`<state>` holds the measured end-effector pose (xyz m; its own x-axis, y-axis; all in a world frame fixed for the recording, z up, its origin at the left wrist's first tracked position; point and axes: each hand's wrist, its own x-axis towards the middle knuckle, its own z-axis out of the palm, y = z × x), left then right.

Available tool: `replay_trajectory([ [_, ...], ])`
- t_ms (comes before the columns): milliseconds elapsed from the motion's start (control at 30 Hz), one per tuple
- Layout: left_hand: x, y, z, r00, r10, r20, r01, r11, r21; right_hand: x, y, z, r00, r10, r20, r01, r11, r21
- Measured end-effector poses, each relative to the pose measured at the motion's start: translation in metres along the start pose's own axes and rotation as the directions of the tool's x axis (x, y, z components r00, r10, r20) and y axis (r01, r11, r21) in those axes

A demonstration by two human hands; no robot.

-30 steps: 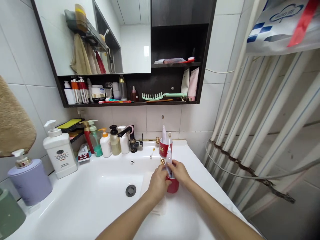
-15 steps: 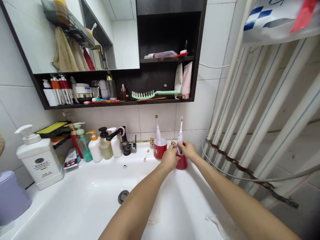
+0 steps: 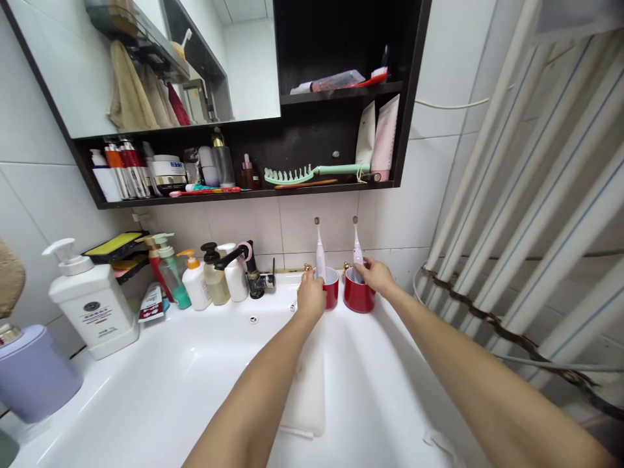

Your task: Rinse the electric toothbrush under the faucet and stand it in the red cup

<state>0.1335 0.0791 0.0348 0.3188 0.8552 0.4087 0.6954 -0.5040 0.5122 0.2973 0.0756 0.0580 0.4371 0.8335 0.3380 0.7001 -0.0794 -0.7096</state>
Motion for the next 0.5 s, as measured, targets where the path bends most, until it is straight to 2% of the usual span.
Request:
replay_trajectory([
  [100, -0.012, -0.005, -0.006, 0.999, 0.031, 0.025, -0.030, 0.999, -0.037, -0.020, -0.013, -0.004, 0.990, -0.060, -0.126, 0.064, 0.997, 0.030],
  [167, -0.031, -0.007, -0.009, 0.997, 0.078, 0.012, -0.077, 0.996, -0.041, -0.042, -0.023, 0.002, 0.983, -0.124, -0.135, 0.133, 0.989, 0.061],
  [233, -0.055, -0.010, -0.012, 0.994, 0.104, 0.014, -0.104, 0.994, -0.037, -0.067, -0.031, 0.015, 0.982, -0.171, -0.077, 0.178, 0.979, 0.102],
  [367, -0.107, -0.019, -0.015, 0.994, 0.090, 0.066, -0.086, 0.995, -0.060, -0.111, -0.037, 0.049, 0.978, -0.181, 0.107, 0.162, 0.973, 0.166],
  [500, -0.138, -0.023, -0.020, 0.994, 0.027, 0.110, -0.018, 0.996, -0.082, -0.136, -0.040, 0.067, 0.951, -0.183, 0.250, 0.132, 0.969, 0.207],
])
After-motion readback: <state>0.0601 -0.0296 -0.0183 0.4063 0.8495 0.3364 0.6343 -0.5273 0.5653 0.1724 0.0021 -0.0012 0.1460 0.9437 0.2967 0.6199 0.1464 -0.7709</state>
